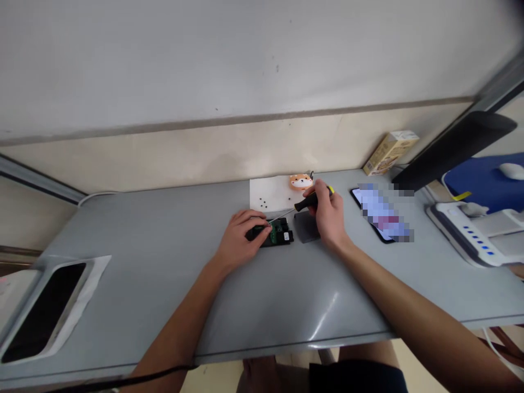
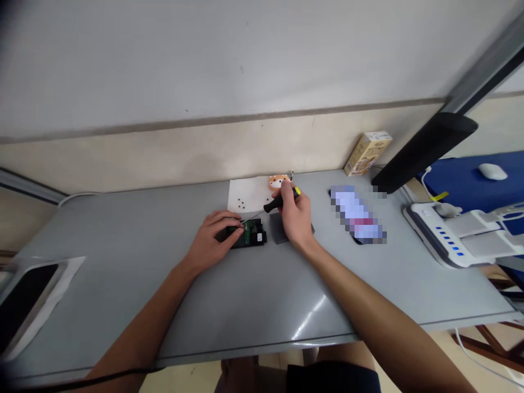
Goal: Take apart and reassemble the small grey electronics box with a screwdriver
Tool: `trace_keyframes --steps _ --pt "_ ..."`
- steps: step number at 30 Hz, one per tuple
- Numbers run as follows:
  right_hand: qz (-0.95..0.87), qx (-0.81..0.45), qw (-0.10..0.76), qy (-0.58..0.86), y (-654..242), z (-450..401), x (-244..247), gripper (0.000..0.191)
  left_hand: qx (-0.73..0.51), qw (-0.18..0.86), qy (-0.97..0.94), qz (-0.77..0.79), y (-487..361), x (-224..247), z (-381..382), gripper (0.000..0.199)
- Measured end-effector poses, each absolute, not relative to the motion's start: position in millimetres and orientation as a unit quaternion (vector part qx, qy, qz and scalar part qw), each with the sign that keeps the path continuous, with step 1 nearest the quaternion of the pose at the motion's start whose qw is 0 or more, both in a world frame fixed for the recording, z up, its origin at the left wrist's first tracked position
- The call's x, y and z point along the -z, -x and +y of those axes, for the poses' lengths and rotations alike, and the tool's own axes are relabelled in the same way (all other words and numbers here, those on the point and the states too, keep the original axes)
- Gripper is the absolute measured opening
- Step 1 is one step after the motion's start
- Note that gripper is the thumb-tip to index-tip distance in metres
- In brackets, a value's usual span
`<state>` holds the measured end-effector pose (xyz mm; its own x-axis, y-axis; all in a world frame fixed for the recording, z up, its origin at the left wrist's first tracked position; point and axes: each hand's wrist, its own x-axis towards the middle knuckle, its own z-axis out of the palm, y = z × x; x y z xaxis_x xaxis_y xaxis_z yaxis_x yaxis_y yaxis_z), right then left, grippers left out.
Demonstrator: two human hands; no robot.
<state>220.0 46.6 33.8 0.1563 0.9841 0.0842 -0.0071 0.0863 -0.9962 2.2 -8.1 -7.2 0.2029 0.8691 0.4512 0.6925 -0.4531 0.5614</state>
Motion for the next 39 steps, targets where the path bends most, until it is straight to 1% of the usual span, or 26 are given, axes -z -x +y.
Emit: trace_keyframes --steps 9,19,21,24,28,34,39 --pt "-0.496 -0.444 0.555 0.499 -219.9 45.1 -34.5 0.051 -0.380 0.087 -0.777 0.493 -2.2 7.0 -8.9 0.008" --pt "-0.502 -0.447 0.561 0.482 -218.1 44.6 -33.4 0.050 -0.350 0.073 -0.788 0.501 -2.9 4.1 -10.1 0.010" --pt "-0.514 -0.436 0.565 0.476 -219.8 44.9 -33.7 0.050 -0.332 0.077 -0.786 0.516 -3.6 1.7 -12.0 0.016" --pt "-0.541 -0.400 0.576 0.464 -224.4 45.2 -36.3 0.049 -0.301 0.089 -0.791 0.525 -4.6 -1.8 -15.3 0.037" --pt "-0.592 -0.339 0.575 0.452 -229.5 43.8 -40.8 0.047 -0.257 0.116 -0.815 0.506 -5.8 -3.8 -17.8 0.052" --pt "-0.659 -0.278 0.539 0.445 -230.5 39.0 -40.9 0.044 -0.231 0.128 -0.820 0.508 -7.7 -4.0 -17.3 0.055" --pt "-0.678 -0.269 0.518 0.447 -230.1 35.9 -41.5 0.043 -0.224 0.125 -0.823 0.507 -8.6 -3.5 -17.0 0.055"
